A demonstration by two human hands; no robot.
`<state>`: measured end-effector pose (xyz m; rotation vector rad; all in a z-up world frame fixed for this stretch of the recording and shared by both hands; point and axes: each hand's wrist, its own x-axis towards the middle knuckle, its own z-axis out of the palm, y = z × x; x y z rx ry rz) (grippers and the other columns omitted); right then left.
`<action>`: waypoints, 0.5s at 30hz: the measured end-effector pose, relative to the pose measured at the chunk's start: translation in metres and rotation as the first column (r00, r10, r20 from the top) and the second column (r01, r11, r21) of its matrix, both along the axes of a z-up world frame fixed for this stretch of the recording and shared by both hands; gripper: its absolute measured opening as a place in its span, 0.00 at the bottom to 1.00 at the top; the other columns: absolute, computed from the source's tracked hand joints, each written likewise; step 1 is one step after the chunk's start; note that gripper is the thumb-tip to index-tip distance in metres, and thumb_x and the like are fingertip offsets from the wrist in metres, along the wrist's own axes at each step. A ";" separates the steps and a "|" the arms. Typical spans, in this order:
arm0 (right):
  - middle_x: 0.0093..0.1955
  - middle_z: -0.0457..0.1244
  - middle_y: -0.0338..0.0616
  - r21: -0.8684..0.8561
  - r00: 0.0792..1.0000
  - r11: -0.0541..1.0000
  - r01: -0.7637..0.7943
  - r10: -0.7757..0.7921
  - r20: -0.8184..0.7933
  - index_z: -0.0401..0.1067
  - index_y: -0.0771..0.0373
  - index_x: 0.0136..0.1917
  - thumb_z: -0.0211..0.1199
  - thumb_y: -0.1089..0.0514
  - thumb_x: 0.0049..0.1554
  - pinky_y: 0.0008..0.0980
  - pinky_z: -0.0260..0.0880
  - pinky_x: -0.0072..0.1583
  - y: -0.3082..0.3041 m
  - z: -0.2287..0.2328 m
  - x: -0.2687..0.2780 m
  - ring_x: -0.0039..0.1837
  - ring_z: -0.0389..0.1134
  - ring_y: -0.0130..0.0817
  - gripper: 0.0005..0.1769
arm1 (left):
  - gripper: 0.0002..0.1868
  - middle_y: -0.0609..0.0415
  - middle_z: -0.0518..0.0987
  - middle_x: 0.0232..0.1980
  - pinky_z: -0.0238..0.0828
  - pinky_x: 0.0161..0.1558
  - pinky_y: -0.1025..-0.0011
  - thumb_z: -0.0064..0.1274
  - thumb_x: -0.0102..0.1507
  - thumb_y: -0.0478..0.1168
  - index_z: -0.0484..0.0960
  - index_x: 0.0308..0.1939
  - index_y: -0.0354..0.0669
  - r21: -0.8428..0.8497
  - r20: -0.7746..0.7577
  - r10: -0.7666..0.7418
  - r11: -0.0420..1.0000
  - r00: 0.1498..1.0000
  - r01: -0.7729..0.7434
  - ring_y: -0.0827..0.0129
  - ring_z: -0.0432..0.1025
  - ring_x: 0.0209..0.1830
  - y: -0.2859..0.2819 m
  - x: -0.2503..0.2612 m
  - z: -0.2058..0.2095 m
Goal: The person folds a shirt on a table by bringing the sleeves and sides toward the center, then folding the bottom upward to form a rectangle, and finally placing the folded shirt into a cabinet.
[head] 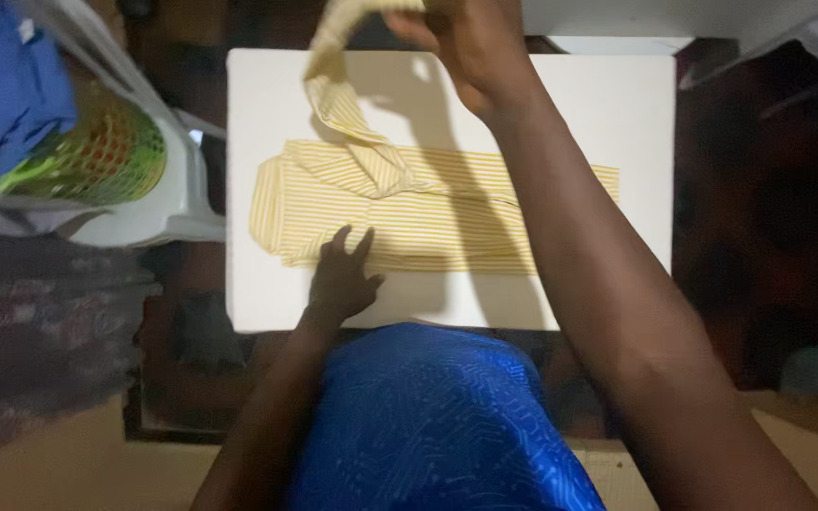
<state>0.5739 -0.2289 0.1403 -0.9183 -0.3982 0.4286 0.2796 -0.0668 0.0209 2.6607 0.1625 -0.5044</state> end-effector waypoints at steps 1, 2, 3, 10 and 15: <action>0.54 0.66 0.43 -0.111 0.996 0.992 0.051 -0.060 -0.073 0.64 0.65 0.63 0.57 0.65 0.67 0.49 0.80 0.65 -0.004 -0.009 -0.007 0.60 0.72 0.39 0.12 | 0.47 0.37 0.53 0.78 0.57 0.70 0.50 0.64 0.58 0.52 0.60 0.77 0.52 -0.005 -0.041 0.017 1.000 0.999 -0.018 0.38 0.54 0.73 -0.001 0.002 0.003; 0.56 0.66 0.41 -0.224 0.982 0.970 0.095 -0.128 -0.136 0.59 0.61 0.68 0.57 0.68 0.63 0.49 0.80 0.64 -0.009 -0.022 -0.015 0.60 0.72 0.38 0.21 | 0.47 0.38 0.52 0.79 0.56 0.70 0.50 0.64 0.58 0.52 0.58 0.77 0.53 -0.009 -0.081 0.035 0.999 0.996 -0.035 0.39 0.53 0.73 -0.002 0.003 0.006; 0.58 0.66 0.38 -0.339 0.959 0.931 0.139 -0.211 -0.187 0.55 0.56 0.72 0.57 0.71 0.60 0.48 0.81 0.62 -0.017 -0.037 -0.020 0.60 0.72 0.38 0.30 | 0.47 0.40 0.50 0.79 0.56 0.69 0.50 0.63 0.58 0.52 0.57 0.78 0.54 -0.014 -0.122 0.043 0.999 0.992 -0.045 0.40 0.52 0.73 -0.002 0.004 0.008; 0.52 0.67 0.48 -0.803 0.855 0.573 0.165 -0.489 -0.172 0.56 0.56 0.76 0.59 0.64 0.63 0.38 0.76 0.52 -0.126 -0.146 -0.087 0.52 0.71 0.35 0.31 | 0.45 0.36 0.55 0.77 0.59 0.68 0.49 0.64 0.58 0.53 0.63 0.75 0.49 0.007 0.037 0.016 1.000 0.999 -0.017 0.40 0.56 0.71 -0.003 -0.003 -0.010; 0.56 0.70 0.49 -0.938 0.934 0.067 0.339 -0.139 0.328 0.78 0.59 0.56 0.60 0.59 0.64 0.44 0.72 0.61 -0.216 -0.161 -0.138 0.58 0.71 0.45 0.09 | 0.34 0.30 0.65 0.68 0.63 0.64 0.48 0.63 0.60 0.52 0.74 0.68 0.46 0.046 0.108 0.043 0.998 0.993 -0.048 0.37 0.63 0.64 -0.006 0.012 -0.017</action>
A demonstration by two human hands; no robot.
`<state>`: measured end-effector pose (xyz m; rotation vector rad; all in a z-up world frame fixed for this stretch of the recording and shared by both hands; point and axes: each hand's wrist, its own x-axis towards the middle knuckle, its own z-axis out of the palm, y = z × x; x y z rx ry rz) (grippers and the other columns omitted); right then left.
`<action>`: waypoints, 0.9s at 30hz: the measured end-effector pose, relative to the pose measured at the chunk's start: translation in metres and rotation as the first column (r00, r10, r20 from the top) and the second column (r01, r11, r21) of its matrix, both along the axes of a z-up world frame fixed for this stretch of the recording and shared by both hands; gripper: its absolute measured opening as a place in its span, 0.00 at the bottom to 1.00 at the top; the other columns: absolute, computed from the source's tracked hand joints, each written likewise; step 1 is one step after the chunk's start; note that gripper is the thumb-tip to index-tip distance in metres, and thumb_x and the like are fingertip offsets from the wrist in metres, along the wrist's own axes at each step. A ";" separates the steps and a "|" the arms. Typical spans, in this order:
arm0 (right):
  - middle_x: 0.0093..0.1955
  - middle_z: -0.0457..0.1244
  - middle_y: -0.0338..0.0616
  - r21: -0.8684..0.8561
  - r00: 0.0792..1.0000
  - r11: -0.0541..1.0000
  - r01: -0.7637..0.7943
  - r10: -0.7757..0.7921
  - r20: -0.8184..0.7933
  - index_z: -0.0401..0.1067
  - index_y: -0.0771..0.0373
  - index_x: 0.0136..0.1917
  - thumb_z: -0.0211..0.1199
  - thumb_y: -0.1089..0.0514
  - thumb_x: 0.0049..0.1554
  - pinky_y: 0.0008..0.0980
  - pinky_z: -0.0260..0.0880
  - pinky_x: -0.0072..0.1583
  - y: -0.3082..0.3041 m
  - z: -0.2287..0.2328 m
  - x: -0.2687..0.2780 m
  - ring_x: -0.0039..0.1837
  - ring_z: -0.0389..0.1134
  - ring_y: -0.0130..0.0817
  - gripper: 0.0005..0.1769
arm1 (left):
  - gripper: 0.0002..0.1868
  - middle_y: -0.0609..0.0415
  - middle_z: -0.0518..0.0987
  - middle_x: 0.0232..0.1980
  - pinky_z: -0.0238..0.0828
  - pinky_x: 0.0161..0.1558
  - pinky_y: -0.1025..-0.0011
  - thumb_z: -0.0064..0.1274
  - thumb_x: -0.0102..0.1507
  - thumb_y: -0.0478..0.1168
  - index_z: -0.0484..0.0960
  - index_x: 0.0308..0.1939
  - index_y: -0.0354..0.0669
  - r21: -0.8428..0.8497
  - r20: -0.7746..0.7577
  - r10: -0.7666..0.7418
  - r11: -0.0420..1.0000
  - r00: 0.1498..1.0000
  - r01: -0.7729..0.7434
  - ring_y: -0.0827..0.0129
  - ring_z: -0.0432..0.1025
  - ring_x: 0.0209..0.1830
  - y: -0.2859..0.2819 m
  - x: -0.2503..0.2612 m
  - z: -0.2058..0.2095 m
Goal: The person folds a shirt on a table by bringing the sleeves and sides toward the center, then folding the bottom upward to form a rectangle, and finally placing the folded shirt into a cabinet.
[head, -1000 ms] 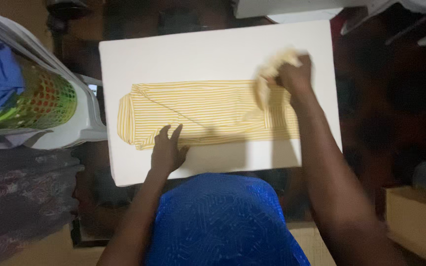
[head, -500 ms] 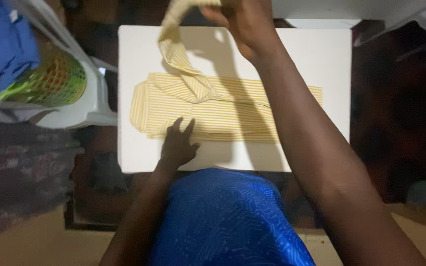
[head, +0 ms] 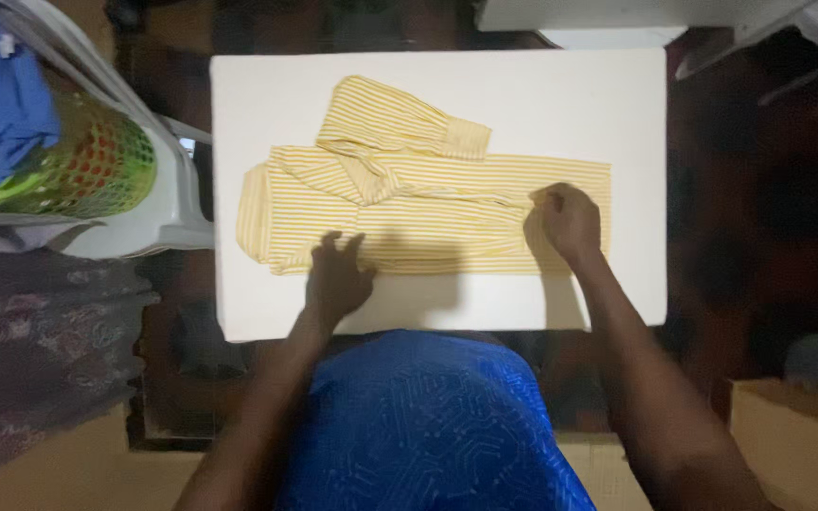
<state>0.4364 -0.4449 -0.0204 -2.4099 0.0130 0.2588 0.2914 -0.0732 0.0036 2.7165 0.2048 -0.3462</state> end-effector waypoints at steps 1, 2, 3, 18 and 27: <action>0.57 0.70 0.49 -0.123 0.997 0.989 -0.078 0.078 -0.003 0.81 0.56 0.55 0.58 0.60 0.63 0.47 0.71 0.61 -0.012 0.002 -0.007 0.59 0.71 0.49 0.12 | 0.29 0.34 0.68 0.67 0.66 0.63 0.49 0.61 0.63 0.52 0.76 0.66 0.49 0.002 -0.023 0.025 1.000 0.999 -0.025 0.40 0.66 0.64 -0.004 0.005 0.002; 0.57 0.70 0.50 -0.192 0.994 0.976 -0.106 0.108 -0.005 0.81 0.56 0.56 0.58 0.60 0.63 0.47 0.71 0.62 -0.018 0.002 -0.010 0.60 0.70 0.51 0.12 | 0.25 0.37 0.71 0.65 0.68 0.63 0.50 0.58 0.65 0.52 0.78 0.65 0.51 0.005 -0.047 0.048 0.999 0.998 -0.048 0.42 0.68 0.64 -0.005 0.012 0.004; 0.57 0.69 0.50 -0.260 0.991 0.956 -0.134 0.137 -0.009 0.81 0.55 0.57 0.58 0.59 0.63 0.48 0.70 0.63 -0.021 0.002 -0.011 0.60 0.70 0.52 0.13 | 0.21 0.41 0.74 0.63 0.70 0.63 0.50 0.55 0.67 0.52 0.79 0.63 0.54 0.009 -0.072 0.070 0.998 0.995 -0.070 0.45 0.71 0.64 -0.008 0.021 0.004; 0.53 0.67 0.52 -0.500 0.968 0.856 -0.130 0.219 0.123 0.79 0.59 0.44 0.70 0.58 0.50 0.48 0.70 0.58 -0.019 0.033 0.018 0.60 0.68 0.51 0.07 | 0.40 0.32 0.62 0.68 0.70 0.57 0.48 0.55 0.65 0.48 0.55 0.79 0.58 0.021 -0.015 0.008 1.000 1.000 -0.008 0.36 0.67 0.60 -0.021 0.098 0.029; 0.44 0.68 0.47 -0.420 0.989 0.895 -0.147 0.131 -0.067 0.75 0.54 0.48 0.71 0.48 0.54 0.50 0.70 0.52 -0.017 0.017 0.046 0.51 0.69 0.51 0.13 | 0.33 0.39 0.70 0.62 0.71 0.57 0.48 0.56 0.65 0.45 0.67 0.75 0.55 -0.011 -0.011 -0.030 1.000 0.999 0.030 0.43 0.69 0.59 -0.028 0.066 0.021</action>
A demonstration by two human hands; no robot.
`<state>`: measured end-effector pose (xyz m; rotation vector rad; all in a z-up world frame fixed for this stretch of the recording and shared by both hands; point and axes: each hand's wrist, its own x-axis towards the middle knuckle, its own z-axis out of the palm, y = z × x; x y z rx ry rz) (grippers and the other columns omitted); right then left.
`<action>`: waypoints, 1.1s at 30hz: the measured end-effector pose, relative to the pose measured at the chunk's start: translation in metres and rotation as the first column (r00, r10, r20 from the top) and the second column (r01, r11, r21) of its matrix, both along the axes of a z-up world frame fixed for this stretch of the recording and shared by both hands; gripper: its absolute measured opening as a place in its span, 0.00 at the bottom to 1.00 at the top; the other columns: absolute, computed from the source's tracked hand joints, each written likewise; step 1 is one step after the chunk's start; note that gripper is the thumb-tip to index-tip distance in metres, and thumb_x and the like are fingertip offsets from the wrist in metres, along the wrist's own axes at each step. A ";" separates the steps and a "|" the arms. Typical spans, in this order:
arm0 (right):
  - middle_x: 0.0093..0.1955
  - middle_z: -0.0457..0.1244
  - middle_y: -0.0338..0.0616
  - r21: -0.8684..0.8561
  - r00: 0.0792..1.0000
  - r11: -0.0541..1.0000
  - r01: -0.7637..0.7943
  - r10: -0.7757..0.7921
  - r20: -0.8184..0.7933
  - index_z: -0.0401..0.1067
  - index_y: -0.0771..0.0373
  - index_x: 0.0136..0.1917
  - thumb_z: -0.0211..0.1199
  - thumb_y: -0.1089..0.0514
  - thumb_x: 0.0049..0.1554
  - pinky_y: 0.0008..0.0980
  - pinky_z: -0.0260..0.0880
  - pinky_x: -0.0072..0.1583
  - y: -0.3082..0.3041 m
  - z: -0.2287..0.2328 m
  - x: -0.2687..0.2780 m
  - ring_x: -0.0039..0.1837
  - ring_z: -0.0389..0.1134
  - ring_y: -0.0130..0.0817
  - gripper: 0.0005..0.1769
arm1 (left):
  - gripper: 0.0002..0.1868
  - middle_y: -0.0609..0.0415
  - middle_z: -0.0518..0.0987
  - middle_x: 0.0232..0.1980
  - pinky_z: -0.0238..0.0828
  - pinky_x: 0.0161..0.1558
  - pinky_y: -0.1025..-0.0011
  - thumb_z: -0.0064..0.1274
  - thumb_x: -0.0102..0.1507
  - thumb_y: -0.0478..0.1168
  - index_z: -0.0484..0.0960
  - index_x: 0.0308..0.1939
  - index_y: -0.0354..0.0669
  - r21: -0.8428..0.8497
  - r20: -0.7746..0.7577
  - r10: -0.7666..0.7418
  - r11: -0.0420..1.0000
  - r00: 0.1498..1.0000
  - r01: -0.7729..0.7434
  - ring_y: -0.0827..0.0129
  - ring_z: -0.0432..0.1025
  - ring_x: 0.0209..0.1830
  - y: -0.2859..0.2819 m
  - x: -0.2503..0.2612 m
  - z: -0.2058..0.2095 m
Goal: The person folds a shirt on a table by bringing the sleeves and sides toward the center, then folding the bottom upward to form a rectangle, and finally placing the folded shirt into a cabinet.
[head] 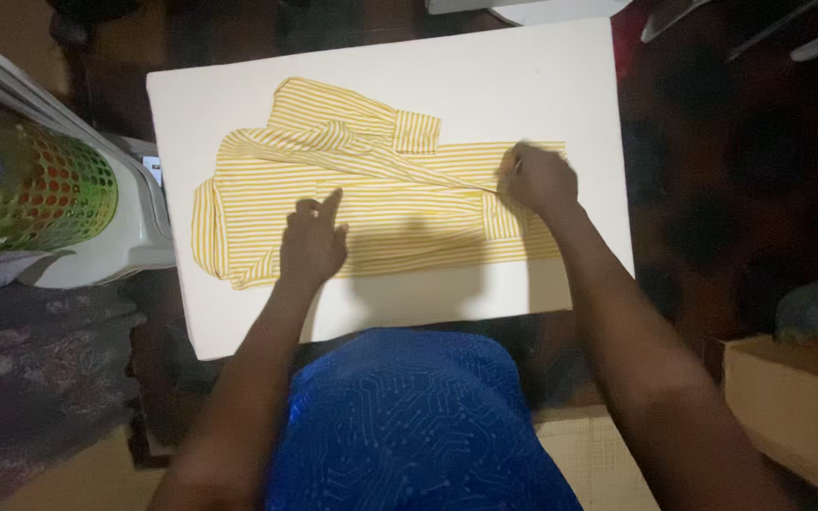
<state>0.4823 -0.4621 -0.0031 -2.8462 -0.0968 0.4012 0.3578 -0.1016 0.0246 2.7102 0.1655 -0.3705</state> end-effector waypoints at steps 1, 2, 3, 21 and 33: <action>0.44 0.68 0.46 0.034 0.983 0.999 0.019 -0.012 -0.186 0.75 0.53 0.48 0.72 0.46 0.49 0.50 0.70 0.53 0.006 0.005 0.002 0.50 0.70 0.51 0.16 | 0.34 0.39 0.70 0.64 0.71 0.57 0.49 0.57 0.63 0.44 0.67 0.74 0.55 -0.015 0.029 -0.017 1.000 0.999 0.017 0.43 0.69 0.61 0.000 -0.004 -0.005; 0.45 0.69 0.47 -0.010 0.966 1.000 0.000 -0.003 -0.257 0.75 0.54 0.48 0.71 0.47 0.51 0.50 0.71 0.53 0.010 0.010 0.003 0.51 0.71 0.49 0.15 | 0.35 0.39 0.69 0.65 0.71 0.57 0.50 0.59 0.61 0.43 0.68 0.73 0.54 -0.029 0.059 -0.033 0.999 0.998 0.035 0.42 0.68 0.62 0.000 -0.011 -0.009; 0.45 0.70 0.47 -0.049 0.943 0.999 -0.023 0.006 -0.334 0.75 0.54 0.48 0.69 0.48 0.52 0.49 0.72 0.53 0.015 0.013 0.001 0.51 0.73 0.47 0.14 | 0.36 0.39 0.68 0.67 0.71 0.57 0.51 0.60 0.59 0.43 0.68 0.72 0.54 -0.039 0.081 -0.048 0.998 0.996 0.051 0.42 0.67 0.64 0.002 -0.018 -0.011; 0.61 0.65 0.55 -0.076 0.973 0.993 0.091 -0.073 0.217 0.80 0.57 0.55 0.68 0.54 0.58 0.54 0.64 0.63 -0.006 0.001 -0.009 0.63 0.64 0.54 0.12 | 0.40 0.36 0.54 0.78 0.64 0.67 0.54 0.62 0.60 0.46 0.64 0.74 0.50 -0.107 -0.109 -0.070 0.993 0.992 0.058 0.43 0.56 0.75 0.003 -0.026 0.000; 0.60 0.61 0.61 0.083 0.839 0.836 0.542 -0.533 -0.106 0.64 0.63 0.60 0.75 0.39 0.52 0.58 0.68 0.58 0.018 0.002 -0.058 0.61 0.65 0.62 0.36 | 0.35 0.25 0.54 0.77 0.65 0.65 0.50 0.54 0.62 0.37 0.66 0.75 0.46 -0.246 0.122 -0.086 0.963 0.989 0.114 0.33 0.57 0.73 0.014 -0.033 -0.003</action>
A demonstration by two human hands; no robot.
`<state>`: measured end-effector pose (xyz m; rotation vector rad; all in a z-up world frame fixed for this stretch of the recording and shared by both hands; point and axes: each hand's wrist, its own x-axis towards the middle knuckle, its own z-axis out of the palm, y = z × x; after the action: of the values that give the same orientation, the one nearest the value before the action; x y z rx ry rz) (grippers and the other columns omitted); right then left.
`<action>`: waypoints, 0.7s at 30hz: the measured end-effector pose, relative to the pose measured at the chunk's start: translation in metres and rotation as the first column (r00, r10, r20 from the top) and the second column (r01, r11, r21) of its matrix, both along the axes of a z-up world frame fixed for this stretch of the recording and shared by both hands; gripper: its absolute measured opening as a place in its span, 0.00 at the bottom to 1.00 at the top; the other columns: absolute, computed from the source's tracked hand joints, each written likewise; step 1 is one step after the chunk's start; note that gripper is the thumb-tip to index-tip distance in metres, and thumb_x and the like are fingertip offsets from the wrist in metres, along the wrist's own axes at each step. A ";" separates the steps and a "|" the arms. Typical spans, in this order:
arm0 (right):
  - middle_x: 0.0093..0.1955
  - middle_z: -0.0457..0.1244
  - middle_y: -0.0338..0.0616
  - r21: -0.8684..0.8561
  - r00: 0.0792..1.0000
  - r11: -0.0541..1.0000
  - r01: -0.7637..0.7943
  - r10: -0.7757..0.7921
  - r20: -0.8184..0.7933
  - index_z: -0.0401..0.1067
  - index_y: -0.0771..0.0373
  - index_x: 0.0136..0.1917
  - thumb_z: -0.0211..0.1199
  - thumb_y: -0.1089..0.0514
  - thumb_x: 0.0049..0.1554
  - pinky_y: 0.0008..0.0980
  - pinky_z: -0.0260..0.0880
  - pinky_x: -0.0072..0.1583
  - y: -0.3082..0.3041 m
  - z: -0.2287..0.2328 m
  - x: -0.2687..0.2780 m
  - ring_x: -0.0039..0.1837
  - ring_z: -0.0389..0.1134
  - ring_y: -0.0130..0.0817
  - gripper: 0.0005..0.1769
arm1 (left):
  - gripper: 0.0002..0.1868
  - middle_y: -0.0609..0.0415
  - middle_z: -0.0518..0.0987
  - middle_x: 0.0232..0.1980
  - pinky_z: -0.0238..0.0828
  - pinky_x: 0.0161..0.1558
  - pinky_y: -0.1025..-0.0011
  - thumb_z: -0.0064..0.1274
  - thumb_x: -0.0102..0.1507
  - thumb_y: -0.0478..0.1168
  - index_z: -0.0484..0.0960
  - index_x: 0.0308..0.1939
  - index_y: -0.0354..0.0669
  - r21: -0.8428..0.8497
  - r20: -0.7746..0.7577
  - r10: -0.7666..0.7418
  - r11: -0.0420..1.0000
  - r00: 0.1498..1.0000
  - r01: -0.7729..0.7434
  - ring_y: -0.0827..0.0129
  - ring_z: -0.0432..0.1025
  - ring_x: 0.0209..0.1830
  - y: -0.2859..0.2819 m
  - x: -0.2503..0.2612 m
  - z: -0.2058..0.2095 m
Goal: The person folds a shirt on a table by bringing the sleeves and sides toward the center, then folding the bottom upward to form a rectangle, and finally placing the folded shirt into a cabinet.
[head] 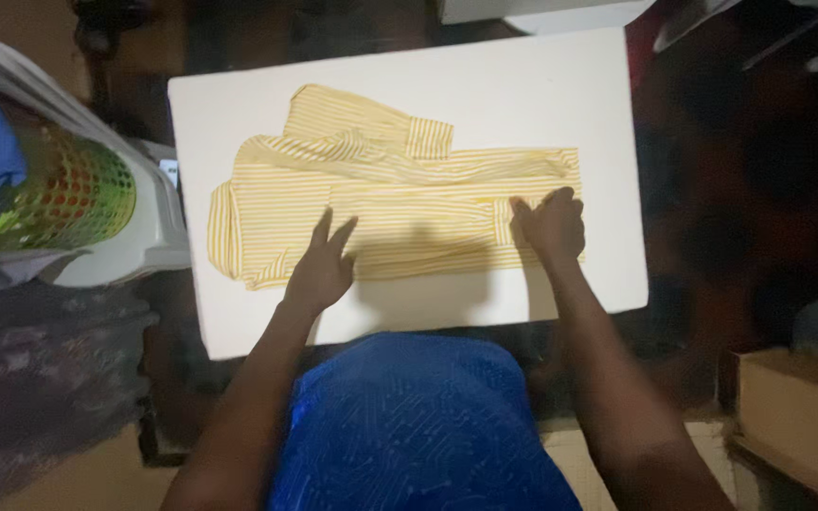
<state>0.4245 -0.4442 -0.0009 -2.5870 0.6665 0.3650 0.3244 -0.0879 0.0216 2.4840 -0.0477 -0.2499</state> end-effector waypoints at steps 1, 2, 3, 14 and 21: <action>0.60 0.60 0.62 -0.008 1.000 1.000 0.001 -0.001 -0.005 0.64 0.64 0.59 0.77 0.39 0.50 0.59 0.68 0.57 0.003 -0.004 -0.009 0.60 0.65 0.63 0.38 | 0.32 0.25 0.57 0.75 0.66 0.64 0.49 0.52 0.64 0.36 0.67 0.74 0.45 0.031 0.075 0.041 0.999 0.996 -0.043 0.33 0.60 0.70 -0.001 -0.006 0.002; 0.59 0.60 0.62 0.011 0.998 1.000 -0.022 0.022 0.064 0.63 0.65 0.61 0.79 0.41 0.49 0.57 0.69 0.56 0.002 -0.010 -0.015 0.59 0.66 0.62 0.39 | 0.28 0.25 0.60 0.73 0.67 0.62 0.49 0.50 0.66 0.34 0.69 0.73 0.44 0.057 0.154 0.073 0.995 0.985 -0.082 0.33 0.62 0.68 -0.005 -0.010 0.003; 0.58 0.60 0.63 0.028 0.990 0.998 -0.047 0.043 0.134 0.63 0.66 0.62 0.80 0.42 0.48 0.55 0.70 0.55 0.001 -0.018 -0.020 0.57 0.66 0.62 0.41 | 0.25 0.25 0.63 0.71 0.69 0.61 0.48 0.47 0.69 0.33 0.70 0.72 0.43 0.079 0.233 0.101 0.989 0.967 -0.123 0.34 0.64 0.66 -0.007 -0.014 0.004; 0.47 0.69 0.55 0.475 0.987 0.872 0.115 -0.153 0.041 0.73 0.71 0.51 0.75 0.58 0.55 0.40 0.73 0.44 -0.063 -0.023 -0.013 0.44 0.71 0.39 0.17 | 0.22 0.37 0.72 0.60 0.66 0.57 0.50 0.47 0.65 0.31 0.75 0.64 0.39 0.187 0.133 0.139 0.969 0.981 -0.163 0.42 0.67 0.55 0.002 -0.040 -0.022; 0.51 0.69 0.50 0.380 0.941 0.890 0.250 -0.316 0.121 0.72 0.66 0.58 0.70 0.59 0.59 0.37 0.75 0.49 -0.116 0.016 0.009 0.49 0.73 0.36 0.17 | 0.31 0.31 0.69 0.63 0.64 0.60 0.48 0.54 0.63 0.37 0.71 0.71 0.42 0.288 0.149 0.050 0.953 0.988 -0.092 0.39 0.65 0.60 -0.009 -0.041 -0.015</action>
<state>0.4334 -0.5604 0.0152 -2.1052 0.8155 0.1383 0.2830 -0.0964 0.0070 2.7913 0.0227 -0.0529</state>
